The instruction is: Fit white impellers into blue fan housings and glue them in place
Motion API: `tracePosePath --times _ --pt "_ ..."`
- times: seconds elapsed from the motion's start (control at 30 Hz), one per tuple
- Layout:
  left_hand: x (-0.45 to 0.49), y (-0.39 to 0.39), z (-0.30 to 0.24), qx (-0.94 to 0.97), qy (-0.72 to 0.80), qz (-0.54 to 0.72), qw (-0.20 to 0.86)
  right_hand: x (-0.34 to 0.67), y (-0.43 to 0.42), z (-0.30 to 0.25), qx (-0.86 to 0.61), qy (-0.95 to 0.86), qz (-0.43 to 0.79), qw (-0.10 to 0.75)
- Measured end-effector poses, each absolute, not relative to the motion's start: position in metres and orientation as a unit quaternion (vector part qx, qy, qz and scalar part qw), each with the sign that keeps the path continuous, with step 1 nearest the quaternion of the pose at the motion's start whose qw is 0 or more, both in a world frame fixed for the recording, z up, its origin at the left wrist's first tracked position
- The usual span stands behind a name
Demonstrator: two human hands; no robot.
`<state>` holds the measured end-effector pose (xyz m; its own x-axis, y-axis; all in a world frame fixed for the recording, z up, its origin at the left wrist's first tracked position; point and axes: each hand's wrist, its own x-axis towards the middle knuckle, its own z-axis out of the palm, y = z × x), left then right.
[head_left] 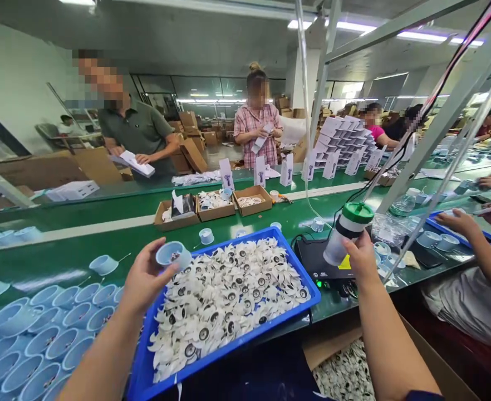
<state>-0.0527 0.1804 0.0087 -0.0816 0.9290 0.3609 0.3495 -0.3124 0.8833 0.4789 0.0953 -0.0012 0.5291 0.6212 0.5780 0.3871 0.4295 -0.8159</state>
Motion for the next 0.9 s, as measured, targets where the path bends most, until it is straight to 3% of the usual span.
tracePosePath --times 0.1,0.2,0.27,0.33,0.43,0.57,0.9 --pt "-0.032 0.122 -0.008 0.600 0.495 0.525 0.345 0.467 0.094 -0.006 -0.497 -0.460 0.155 0.719" --pt "-0.020 0.080 -0.025 0.531 0.465 0.522 0.479 0.436 0.072 -0.010 -0.449 -0.456 0.302 0.707" --pt "-0.013 0.062 -0.033 0.487 0.429 0.492 0.580 0.409 0.057 -0.004 -0.393 -0.455 0.380 0.703" --pt "-0.001 0.050 -0.034 0.512 0.390 0.455 0.615 0.381 0.048 0.013 -0.308 -0.440 0.435 0.723" --pt "0.029 0.036 -0.018 0.671 0.378 0.399 0.498 0.339 0.045 0.048 -0.173 -0.413 0.545 0.709" --pt "0.078 0.028 0.019 0.826 0.351 0.320 0.305 0.294 0.055 0.080 -0.121 -0.419 0.616 0.656" --pt "0.103 0.018 0.037 0.837 0.287 0.365 0.290 0.276 0.045 0.090 -0.168 -0.477 0.616 0.604"
